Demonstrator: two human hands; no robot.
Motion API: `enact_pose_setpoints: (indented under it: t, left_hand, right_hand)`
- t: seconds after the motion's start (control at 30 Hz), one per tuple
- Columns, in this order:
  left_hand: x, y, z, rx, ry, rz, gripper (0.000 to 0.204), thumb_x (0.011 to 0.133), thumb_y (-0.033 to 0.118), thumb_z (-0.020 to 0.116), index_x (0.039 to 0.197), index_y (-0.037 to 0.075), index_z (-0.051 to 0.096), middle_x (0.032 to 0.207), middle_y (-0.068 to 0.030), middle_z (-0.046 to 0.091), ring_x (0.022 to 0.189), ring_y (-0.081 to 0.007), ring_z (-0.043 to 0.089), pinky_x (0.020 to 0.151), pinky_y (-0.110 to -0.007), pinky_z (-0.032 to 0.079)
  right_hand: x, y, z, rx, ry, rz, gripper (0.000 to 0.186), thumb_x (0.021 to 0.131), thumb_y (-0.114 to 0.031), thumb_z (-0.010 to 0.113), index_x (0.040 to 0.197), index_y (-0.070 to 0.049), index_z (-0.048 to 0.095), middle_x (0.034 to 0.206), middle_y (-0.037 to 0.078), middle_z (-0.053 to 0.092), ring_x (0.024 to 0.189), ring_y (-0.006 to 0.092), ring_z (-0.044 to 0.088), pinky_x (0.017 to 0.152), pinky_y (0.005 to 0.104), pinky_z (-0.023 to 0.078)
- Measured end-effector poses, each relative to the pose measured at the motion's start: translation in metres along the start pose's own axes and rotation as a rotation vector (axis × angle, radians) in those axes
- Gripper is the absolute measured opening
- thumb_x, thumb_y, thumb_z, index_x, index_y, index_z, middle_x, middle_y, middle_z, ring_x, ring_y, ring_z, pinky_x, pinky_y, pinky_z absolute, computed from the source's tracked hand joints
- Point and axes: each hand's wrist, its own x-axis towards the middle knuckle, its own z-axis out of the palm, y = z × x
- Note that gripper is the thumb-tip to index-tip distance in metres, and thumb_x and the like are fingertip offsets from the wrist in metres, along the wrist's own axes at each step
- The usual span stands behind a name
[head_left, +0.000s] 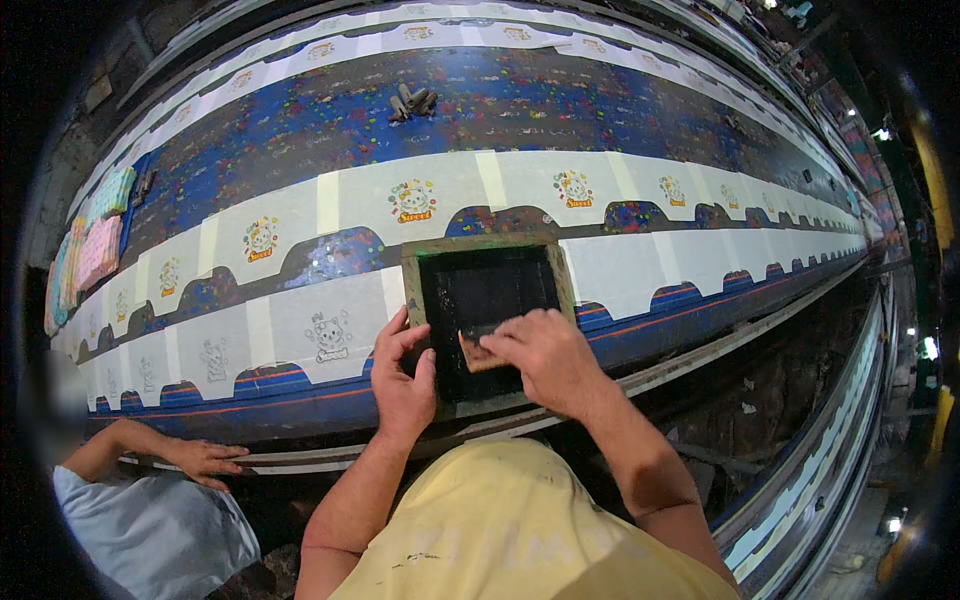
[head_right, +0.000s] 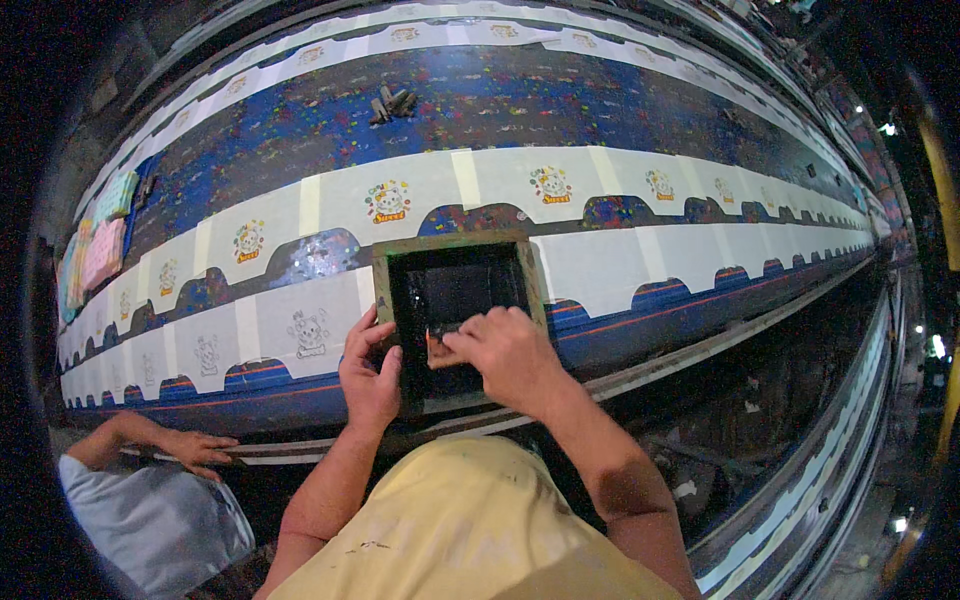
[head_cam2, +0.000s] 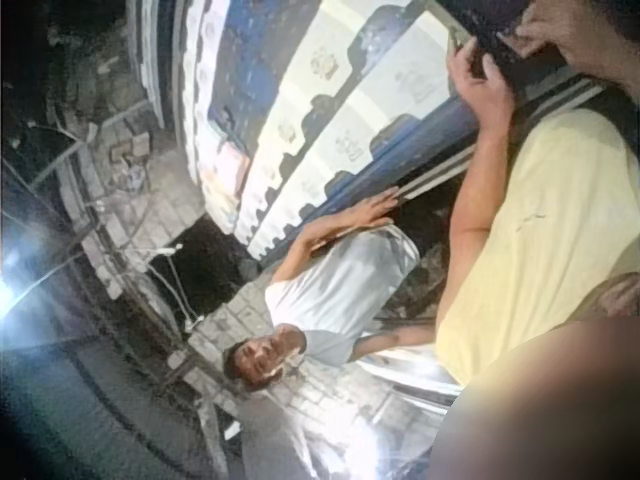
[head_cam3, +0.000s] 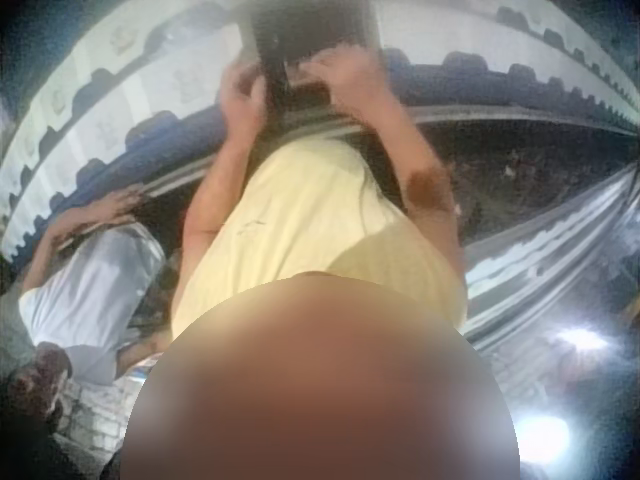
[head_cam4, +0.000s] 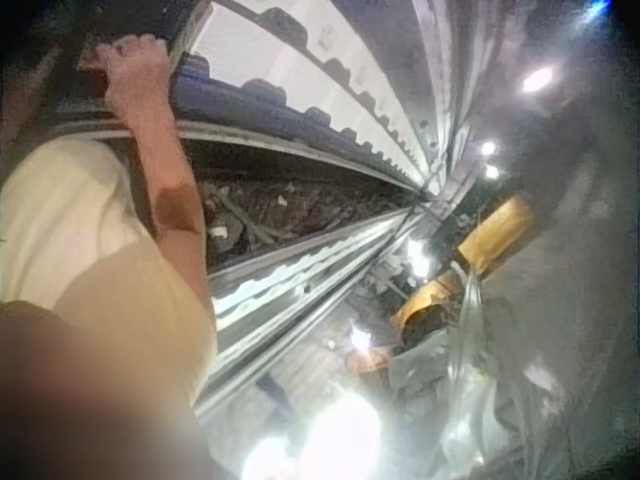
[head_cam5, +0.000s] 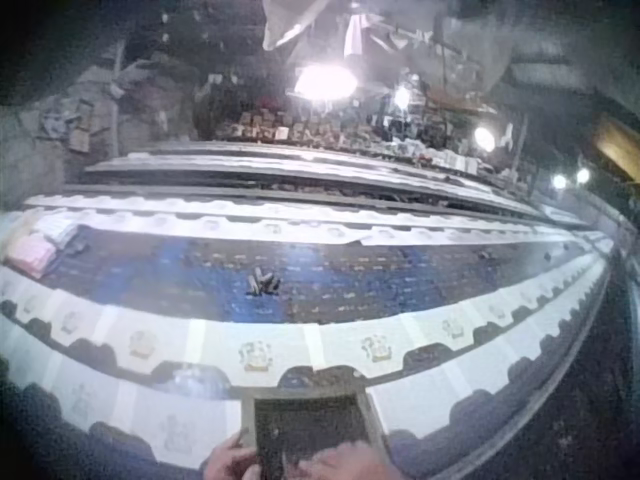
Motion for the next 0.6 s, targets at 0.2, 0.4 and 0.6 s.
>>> enact_pose_setpoints:
  t: [0.2,0.4,0.6]
  left_hand:
    - [-0.009,0.003,0.008,0.064,0.021,-0.017,0.047,0.089,-0.006,0.076,0.135,0.005,0.076,0.167,-0.0256,0.058,0.152,-0.0392,0.059,0.127,-0.047,0.045]
    - [-0.009,0.01,0.012,0.138,0.033,0.035,0.047,0.081,-0.008,0.072,0.125,0.003,0.079,0.165,-0.0248,0.059,0.155,-0.0385,0.057,0.129,-0.047,0.042]
    - [-0.016,0.025,0.054,-0.031,0.1,0.08,0.041,0.081,-0.011,0.067,0.117,0.005,0.08,0.168,-0.0268,0.056,0.158,-0.0397,0.054,0.13,-0.047,0.041]
  right_hand:
    - [-0.044,-0.034,0.005,0.035,-0.019,0.019,0.041,0.086,-0.008,0.079,0.127,-0.009,0.081,0.125,0.008,0.075,0.114,0.0332,0.071,0.094,0.0493,0.056]
    - [-0.073,-0.026,0.005,0.171,-0.026,0.049,0.048,0.086,-0.019,0.089,0.132,-0.009,0.08,0.139,0.011,0.072,0.135,0.0353,0.065,0.109,0.0517,0.055]
    - [-0.127,0.019,-0.002,0.284,0.42,0.432,0.048,0.09,-0.015,0.092,0.135,-0.006,0.078,0.146,0.017,0.071,0.145,0.039,0.062,0.122,0.0539,0.05]
